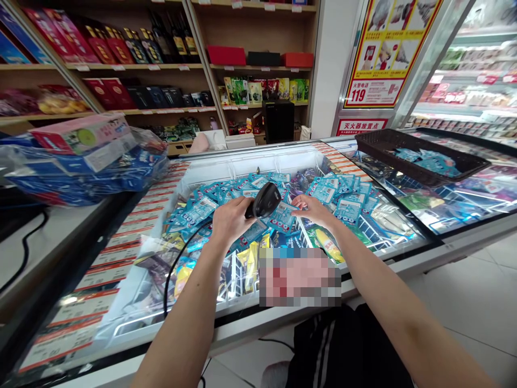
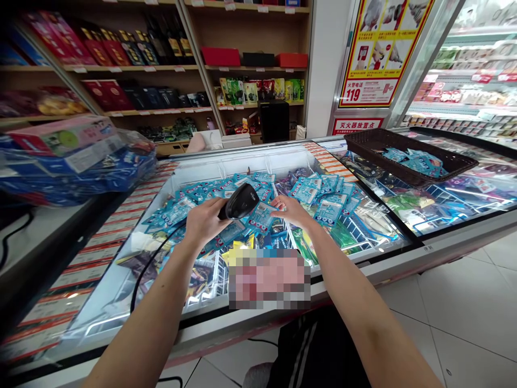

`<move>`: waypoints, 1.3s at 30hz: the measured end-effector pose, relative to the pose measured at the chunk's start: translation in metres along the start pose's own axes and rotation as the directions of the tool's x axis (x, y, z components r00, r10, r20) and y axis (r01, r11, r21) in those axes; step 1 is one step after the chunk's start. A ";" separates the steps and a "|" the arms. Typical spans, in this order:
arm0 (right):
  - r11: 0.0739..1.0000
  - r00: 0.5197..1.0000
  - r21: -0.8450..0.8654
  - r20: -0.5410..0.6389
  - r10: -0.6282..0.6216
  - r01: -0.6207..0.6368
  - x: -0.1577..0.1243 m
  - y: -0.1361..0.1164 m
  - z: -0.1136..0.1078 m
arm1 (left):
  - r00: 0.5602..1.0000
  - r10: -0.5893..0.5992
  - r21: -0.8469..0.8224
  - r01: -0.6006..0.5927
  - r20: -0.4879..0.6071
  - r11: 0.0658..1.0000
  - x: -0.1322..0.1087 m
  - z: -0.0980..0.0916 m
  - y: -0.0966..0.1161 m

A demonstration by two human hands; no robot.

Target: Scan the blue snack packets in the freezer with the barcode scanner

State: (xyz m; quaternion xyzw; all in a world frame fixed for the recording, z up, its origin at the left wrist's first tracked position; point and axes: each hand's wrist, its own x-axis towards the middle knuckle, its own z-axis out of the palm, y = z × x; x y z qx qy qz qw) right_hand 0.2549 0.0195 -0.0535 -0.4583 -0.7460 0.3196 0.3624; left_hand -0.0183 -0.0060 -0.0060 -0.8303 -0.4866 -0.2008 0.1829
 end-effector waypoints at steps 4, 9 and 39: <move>1.000 0.999 0.026 -0.030 0.015 -0.015 -0.001 0.000 0.000 | 1.000 0.004 0.003 -0.004 -0.009 1.000 0.000 0.001 -0.001; 0.999 0.990 0.043 -0.138 0.000 0.006 -0.001 0.003 -0.001 | 1.000 0.001 -0.003 -0.001 -0.016 1.000 -0.001 0.000 -0.001; 0.998 0.934 -0.056 -0.356 0.004 -0.026 0.003 0.010 0.003 | 0.992 0.087 -0.082 -0.080 0.091 0.993 0.002 -0.005 0.023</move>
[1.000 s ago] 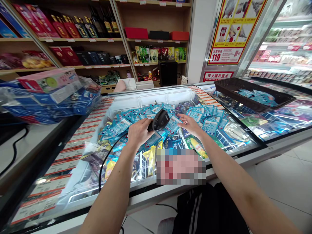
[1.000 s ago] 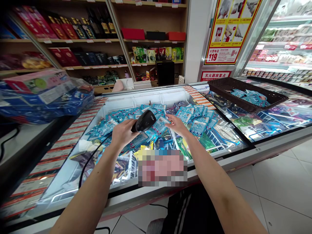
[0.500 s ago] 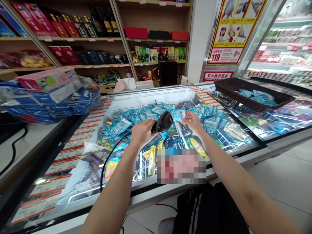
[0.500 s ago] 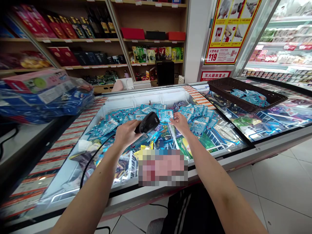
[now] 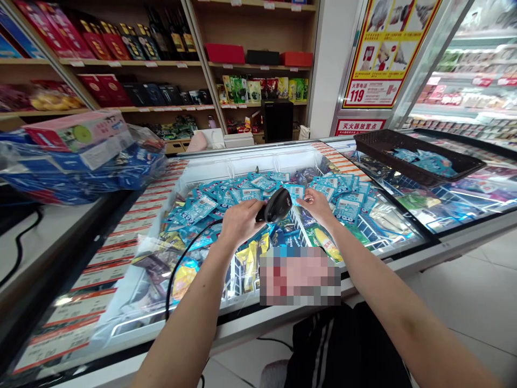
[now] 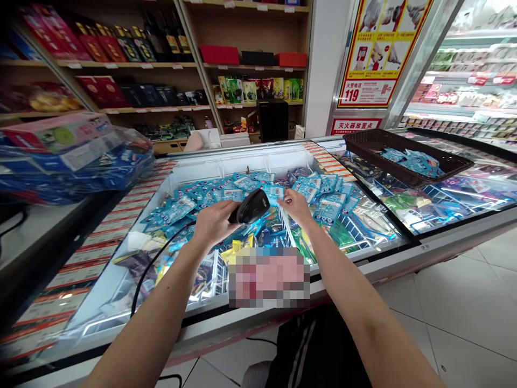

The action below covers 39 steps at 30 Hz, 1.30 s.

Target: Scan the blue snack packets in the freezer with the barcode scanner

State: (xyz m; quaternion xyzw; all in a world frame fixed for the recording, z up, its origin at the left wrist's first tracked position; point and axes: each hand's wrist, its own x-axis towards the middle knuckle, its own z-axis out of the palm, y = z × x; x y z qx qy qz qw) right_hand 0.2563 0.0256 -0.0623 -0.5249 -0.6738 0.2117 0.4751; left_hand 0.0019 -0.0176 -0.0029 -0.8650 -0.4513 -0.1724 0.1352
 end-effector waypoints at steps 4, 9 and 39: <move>0.999 0.999 -0.050 0.037 -0.013 0.015 -0.001 -0.004 -0.003 | 1.000 0.003 -0.013 -0.003 -0.004 1.000 0.000 0.003 0.000; 0.994 0.999 -0.110 0.047 0.005 0.000 -0.002 -0.004 -0.004 | 1.000 0.014 -0.017 -0.014 0.000 1.000 0.000 0.005 0.001; 0.986 0.998 -0.165 0.060 -0.010 0.020 -0.003 -0.003 -0.003 | 0.999 0.032 0.001 -0.032 0.030 0.999 0.001 0.001 0.007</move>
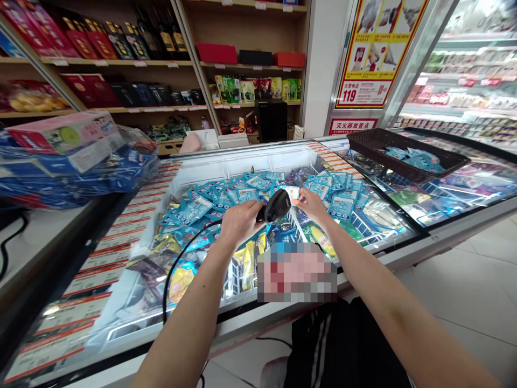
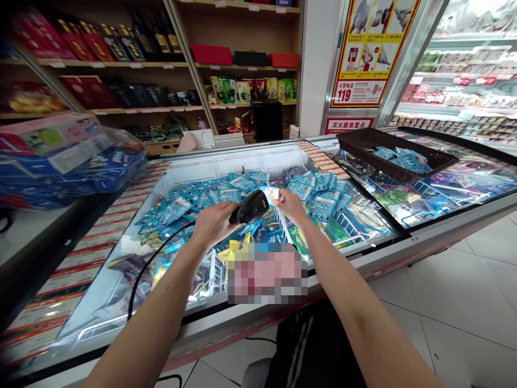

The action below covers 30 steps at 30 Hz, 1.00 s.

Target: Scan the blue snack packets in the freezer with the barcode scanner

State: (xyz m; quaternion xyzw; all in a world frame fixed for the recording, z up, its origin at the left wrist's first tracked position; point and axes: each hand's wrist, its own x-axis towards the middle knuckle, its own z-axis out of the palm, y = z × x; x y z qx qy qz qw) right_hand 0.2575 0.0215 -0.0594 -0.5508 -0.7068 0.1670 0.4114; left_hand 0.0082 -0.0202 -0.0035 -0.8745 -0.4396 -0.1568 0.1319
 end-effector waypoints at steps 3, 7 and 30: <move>1.000 1.000 0.014 -0.001 -0.001 0.001 0.000 0.000 0.001 | 1.000 0.002 -0.006 -0.002 -0.004 1.000 0.000 0.000 0.000; 1.000 1.000 0.017 -0.010 -0.008 0.009 0.000 -0.001 0.000 | 1.000 0.002 -0.005 -0.002 -0.013 1.000 -0.001 0.000 0.000; 0.824 0.826 -0.382 -0.538 0.170 -0.418 -0.008 0.009 -0.034 | 0.996 -0.038 0.102 0.047 -0.084 0.994 -0.003 0.001 -0.016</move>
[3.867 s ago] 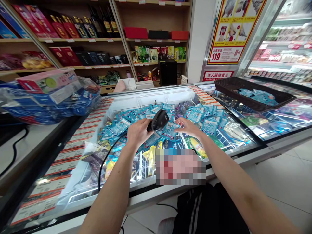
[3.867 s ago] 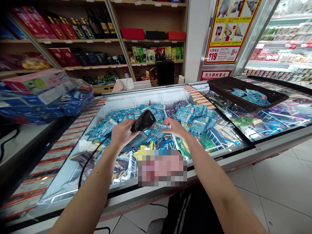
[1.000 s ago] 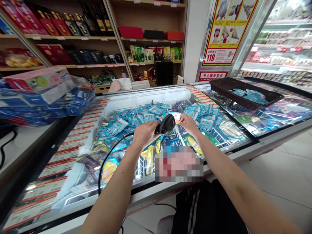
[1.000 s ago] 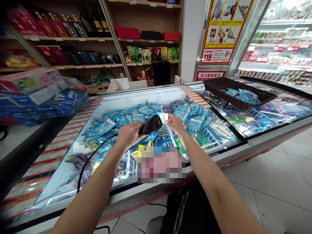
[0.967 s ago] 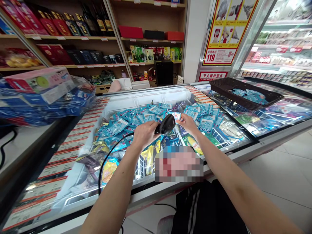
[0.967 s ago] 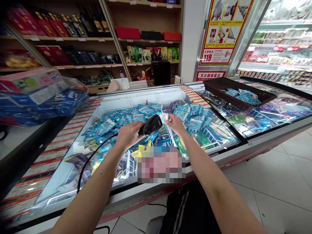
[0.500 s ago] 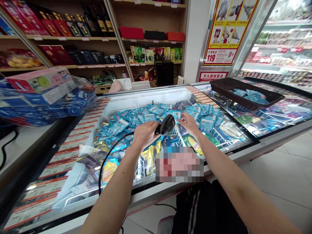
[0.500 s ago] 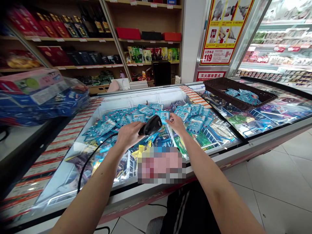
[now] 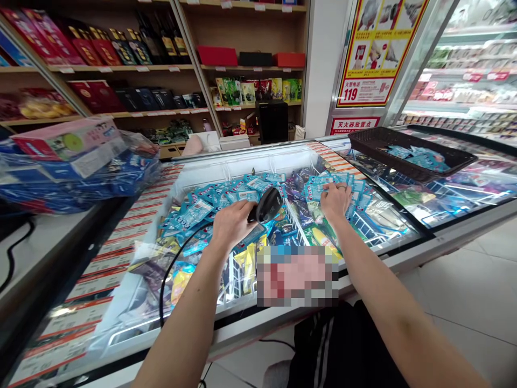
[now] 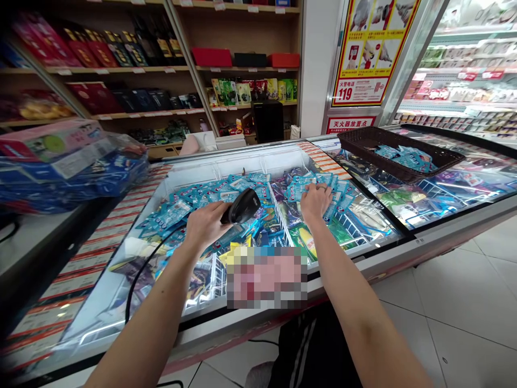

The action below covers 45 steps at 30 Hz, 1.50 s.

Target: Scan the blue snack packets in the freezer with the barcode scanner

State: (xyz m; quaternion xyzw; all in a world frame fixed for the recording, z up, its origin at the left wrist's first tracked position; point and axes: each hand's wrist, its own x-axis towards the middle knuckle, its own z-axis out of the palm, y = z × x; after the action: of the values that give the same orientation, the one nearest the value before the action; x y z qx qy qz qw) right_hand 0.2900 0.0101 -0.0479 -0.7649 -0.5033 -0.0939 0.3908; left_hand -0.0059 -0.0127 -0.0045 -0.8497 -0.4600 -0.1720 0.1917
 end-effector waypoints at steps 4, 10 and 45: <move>0.991 0.991 0.019 -0.002 -0.132 0.132 -0.004 -0.005 0.000 | 1.000 -0.002 0.006 0.002 -0.003 1.000 0.000 0.002 -0.002; 0.905 0.887 0.051 0.182 -0.424 0.422 -0.009 -0.008 0.015 | 1.000 -0.018 0.033 0.019 -0.011 0.999 -0.001 0.004 -0.008; 0.827 0.769 0.230 0.304 -0.562 0.513 -0.019 -0.030 0.027 | 0.998 -0.064 0.031 0.064 -0.002 0.997 -0.004 -0.001 -0.018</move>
State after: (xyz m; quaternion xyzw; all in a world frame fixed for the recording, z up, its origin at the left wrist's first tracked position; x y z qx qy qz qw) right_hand 0.2486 0.0212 -0.0613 -0.5646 -0.7689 -0.0269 0.2988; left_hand -0.0234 -0.0074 -0.0027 -0.8313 -0.4895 -0.1715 0.1996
